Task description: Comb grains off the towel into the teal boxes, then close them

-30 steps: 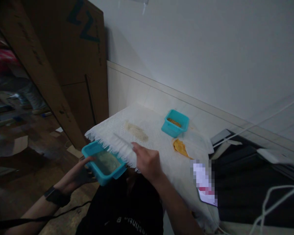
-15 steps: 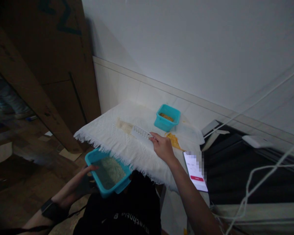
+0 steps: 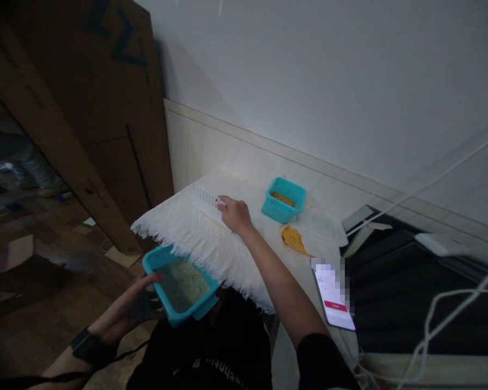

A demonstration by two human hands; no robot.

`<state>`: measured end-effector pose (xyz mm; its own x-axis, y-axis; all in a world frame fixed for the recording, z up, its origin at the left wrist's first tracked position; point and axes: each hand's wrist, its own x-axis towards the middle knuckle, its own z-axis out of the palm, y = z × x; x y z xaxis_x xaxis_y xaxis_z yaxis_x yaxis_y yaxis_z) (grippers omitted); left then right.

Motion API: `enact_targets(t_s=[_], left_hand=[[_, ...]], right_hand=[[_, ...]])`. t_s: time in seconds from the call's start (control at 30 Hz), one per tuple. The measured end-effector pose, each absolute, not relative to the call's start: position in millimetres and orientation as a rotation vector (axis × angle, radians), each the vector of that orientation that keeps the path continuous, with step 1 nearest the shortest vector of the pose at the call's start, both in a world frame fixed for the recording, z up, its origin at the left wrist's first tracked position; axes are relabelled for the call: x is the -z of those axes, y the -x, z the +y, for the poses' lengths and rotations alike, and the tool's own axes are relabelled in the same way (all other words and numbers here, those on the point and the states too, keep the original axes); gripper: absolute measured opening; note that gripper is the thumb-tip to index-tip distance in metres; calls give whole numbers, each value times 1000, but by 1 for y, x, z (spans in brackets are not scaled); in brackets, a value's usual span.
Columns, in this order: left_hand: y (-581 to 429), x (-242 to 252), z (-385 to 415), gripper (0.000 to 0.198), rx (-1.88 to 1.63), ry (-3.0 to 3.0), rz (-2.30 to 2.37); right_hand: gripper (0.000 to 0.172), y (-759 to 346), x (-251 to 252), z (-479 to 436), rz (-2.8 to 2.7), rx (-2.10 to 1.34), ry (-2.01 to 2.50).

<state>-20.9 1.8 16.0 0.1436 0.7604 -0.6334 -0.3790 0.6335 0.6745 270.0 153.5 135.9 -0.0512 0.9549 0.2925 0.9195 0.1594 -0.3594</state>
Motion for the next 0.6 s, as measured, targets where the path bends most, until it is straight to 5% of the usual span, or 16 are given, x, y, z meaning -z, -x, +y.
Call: enact_targets(t_s=[0.6], left_hand=[[21, -17, 6, 57, -870, -378, 1180]], right_hand=[[40, -271, -123, 97, -2199, -33, 1610]])
